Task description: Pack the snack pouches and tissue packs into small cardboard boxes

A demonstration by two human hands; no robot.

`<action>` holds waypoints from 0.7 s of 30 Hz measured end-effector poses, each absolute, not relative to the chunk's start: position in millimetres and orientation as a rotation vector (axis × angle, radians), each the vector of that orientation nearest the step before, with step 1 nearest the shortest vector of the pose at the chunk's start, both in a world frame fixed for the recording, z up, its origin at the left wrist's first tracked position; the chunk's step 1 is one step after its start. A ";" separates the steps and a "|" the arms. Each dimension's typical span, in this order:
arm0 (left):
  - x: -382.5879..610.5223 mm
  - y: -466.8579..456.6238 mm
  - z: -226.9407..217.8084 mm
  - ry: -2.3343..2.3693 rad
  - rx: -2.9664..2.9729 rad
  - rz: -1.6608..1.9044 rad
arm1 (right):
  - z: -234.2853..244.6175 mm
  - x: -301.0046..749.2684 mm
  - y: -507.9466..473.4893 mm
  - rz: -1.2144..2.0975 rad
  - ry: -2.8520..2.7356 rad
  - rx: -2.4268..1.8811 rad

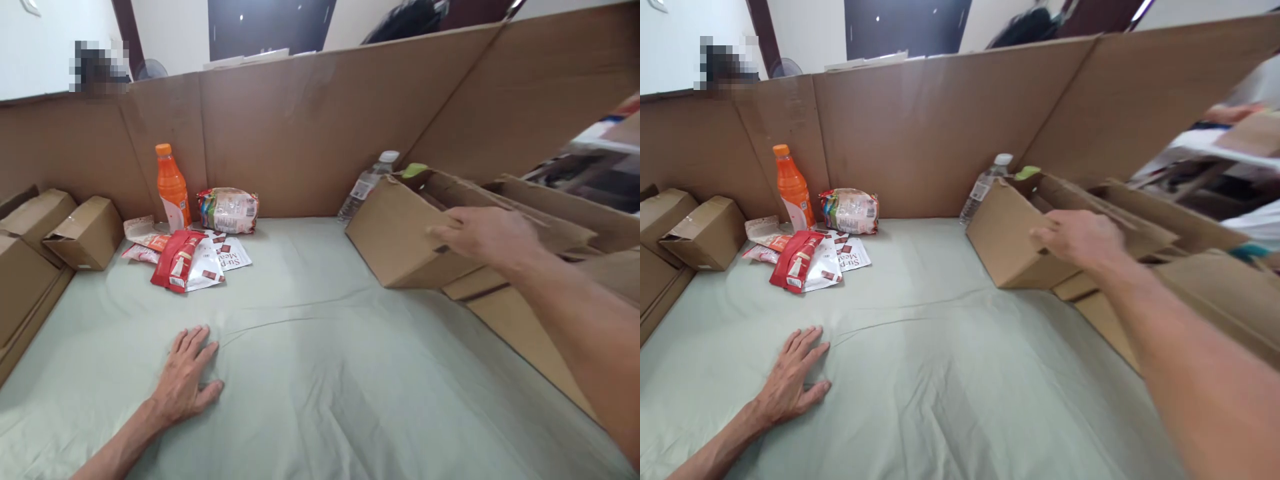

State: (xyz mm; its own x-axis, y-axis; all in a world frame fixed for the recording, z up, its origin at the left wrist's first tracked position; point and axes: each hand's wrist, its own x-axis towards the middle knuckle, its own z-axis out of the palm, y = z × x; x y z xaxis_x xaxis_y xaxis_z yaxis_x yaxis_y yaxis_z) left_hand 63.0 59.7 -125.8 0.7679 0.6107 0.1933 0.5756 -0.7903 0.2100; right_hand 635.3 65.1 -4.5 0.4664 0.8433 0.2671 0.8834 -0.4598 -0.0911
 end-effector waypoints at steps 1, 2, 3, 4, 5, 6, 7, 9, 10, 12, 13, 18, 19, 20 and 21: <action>61.6 59.5 -127.3 0.952 2.793 0.388 | -5.7 625.9 60.4 -0.271 -1.519 -2.478; 59.9 59.5 -129.2 0.956 2.758 0.402 | -6.4 612.5 54.2 -0.253 -1.584 -2.404; 58.0 59.6 -131.1 0.964 2.716 0.426 | -6.7 595.7 46.4 -0.233 -1.668 -2.292; 55.9 59.8 -132.9 0.977 2.665 0.461 | -6.4 576.4 37.3 -0.197 -1.760 -2.147; 53.5 59.9 -134.1 0.989 2.607 0.507 | -5.4 555.4 27.0 -0.164 -1.811 -2.018; 51.0 60.0 -134.4 1.000 2.543 0.558 | -3.5 533.5 16.0 -0.138 -1.855 -1.906; 48.4 59.8 -133.5 1.011 2.475 0.613 | -0.7 511.2 4.8 -0.108 -1.911 -1.783; 42.4 58.0 -127.3 1.028 2.346 0.721 | 7.8 467.4 -16.1 -0.045 -2.041 -1.584; 38.9 56.4 -121.9 1.027 2.293 0.779 | 13.0 446.7 -24.7 0.007 -2.103 -1.517; 30.9 51.5 -108.1 1.009 2.212 0.892 | 23.5 409.7 -36.3 0.126 -2.215 -1.386; 26.5 48.6 -100.5 0.992 2.185 0.936 | 28.1 393.9 -39.0 0.180 -2.262 -1.328; 8.1 40.5 -71.6 0.903 2.140 0.914 | 38.3 347.7 -29.4 0.401 -2.370 -1.121; 6.9 41.9 -68.7 0.887 2.136 0.893 | 38.1 344.0 -25.9 0.444 -2.368 -1.092; 6.8 44.3 -66.6 0.865 2.127 0.876 | 37.7 341.6 -23.0 0.485 -2.360 -1.071; 7.7 47.7 -65.4 0.839 2.112 0.864 | 37.1 340.3 -21.1 0.521 -2.352 -1.056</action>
State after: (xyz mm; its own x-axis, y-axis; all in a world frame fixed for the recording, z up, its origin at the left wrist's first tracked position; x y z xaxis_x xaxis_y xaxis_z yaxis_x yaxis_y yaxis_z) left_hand 7.7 47.7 -65.4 0.5685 0.7589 0.3177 0.2954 -0.5487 0.7821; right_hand 340.3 -21.1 37.1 -0.5703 0.7691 0.2886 0.5754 0.6248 -0.5278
